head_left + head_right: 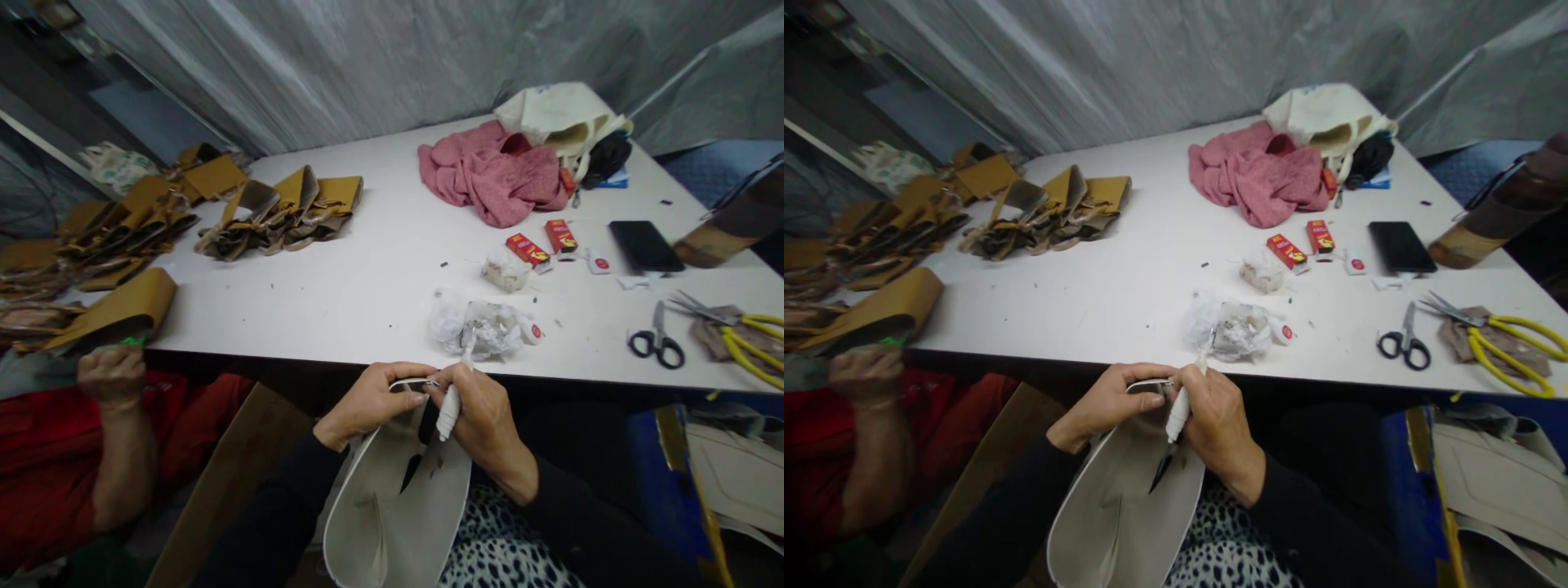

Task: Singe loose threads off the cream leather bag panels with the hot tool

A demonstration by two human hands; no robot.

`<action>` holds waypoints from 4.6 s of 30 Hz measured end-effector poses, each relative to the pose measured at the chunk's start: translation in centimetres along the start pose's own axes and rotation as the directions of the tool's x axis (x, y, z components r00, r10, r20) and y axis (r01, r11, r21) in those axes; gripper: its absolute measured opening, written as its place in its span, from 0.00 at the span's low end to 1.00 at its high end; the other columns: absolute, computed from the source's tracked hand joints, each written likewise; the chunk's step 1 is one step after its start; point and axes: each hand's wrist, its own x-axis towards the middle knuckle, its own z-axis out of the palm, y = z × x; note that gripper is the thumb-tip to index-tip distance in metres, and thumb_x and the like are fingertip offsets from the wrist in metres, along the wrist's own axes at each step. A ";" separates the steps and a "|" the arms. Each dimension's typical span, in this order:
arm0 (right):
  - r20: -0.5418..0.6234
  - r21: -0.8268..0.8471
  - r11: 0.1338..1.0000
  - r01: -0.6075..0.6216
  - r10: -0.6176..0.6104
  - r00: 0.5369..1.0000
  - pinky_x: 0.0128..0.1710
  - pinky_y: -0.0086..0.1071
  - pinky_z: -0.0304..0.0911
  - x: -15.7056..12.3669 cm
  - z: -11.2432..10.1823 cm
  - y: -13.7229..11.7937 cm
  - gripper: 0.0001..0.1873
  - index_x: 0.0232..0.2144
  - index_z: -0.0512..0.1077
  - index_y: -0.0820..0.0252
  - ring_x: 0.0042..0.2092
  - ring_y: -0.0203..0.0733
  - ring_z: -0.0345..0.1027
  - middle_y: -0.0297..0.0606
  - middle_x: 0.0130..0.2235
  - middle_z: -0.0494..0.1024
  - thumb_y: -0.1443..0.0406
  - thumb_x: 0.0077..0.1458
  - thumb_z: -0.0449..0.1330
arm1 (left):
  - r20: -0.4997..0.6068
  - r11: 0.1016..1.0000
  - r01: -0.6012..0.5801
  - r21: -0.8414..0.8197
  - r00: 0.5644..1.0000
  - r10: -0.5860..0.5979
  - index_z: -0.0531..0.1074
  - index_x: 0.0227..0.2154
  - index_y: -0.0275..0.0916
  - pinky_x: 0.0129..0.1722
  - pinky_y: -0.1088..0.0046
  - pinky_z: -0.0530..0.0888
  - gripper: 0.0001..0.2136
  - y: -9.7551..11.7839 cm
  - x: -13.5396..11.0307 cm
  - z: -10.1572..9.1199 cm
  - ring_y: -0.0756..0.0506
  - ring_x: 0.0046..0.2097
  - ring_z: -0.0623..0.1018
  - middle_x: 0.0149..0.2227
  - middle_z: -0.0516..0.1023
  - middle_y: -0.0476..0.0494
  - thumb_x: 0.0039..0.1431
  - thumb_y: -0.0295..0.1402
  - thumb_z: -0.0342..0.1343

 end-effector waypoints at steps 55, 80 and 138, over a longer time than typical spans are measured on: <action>-0.018 0.425 0.773 -0.471 0.527 0.849 0.25 0.26 0.66 -0.4 -7.1 6.4 0.15 0.31 0.75 0.58 0.25 0.35 0.70 0.31 0.24 0.75 0.56 0.68 0.60 | -0.164 0.957 0.286 -0.057 0.942 -0.292 0.83 0.31 0.36 0.37 0.72 0.71 0.06 -1.5 5.2 9.5 0.44 0.35 0.80 0.32 0.85 0.45 0.52 0.32 0.64; 0.161 0.501 0.693 -0.518 0.514 0.843 0.32 0.25 0.71 -3.5 -5.8 6.8 0.12 0.34 0.76 0.56 0.31 0.35 0.74 0.33 0.30 0.79 0.58 0.68 0.60 | -0.221 0.941 0.309 -0.139 0.916 -0.334 0.79 0.26 0.36 0.29 0.72 0.65 0.06 -1.9 4.9 10.1 0.48 0.28 0.72 0.24 0.78 0.48 0.48 0.34 0.64; 0.258 0.459 0.719 -0.522 0.454 0.853 0.26 0.29 0.65 1.9 -6.1 4.4 0.20 0.28 0.74 0.58 0.27 0.36 0.69 0.33 0.26 0.74 0.52 0.68 0.59 | 0.037 0.911 0.308 -0.276 0.950 -0.310 0.80 0.24 0.34 0.29 0.75 0.65 0.08 -2.1 4.7 5.0 0.50 0.26 0.70 0.23 0.76 0.48 0.44 0.34 0.68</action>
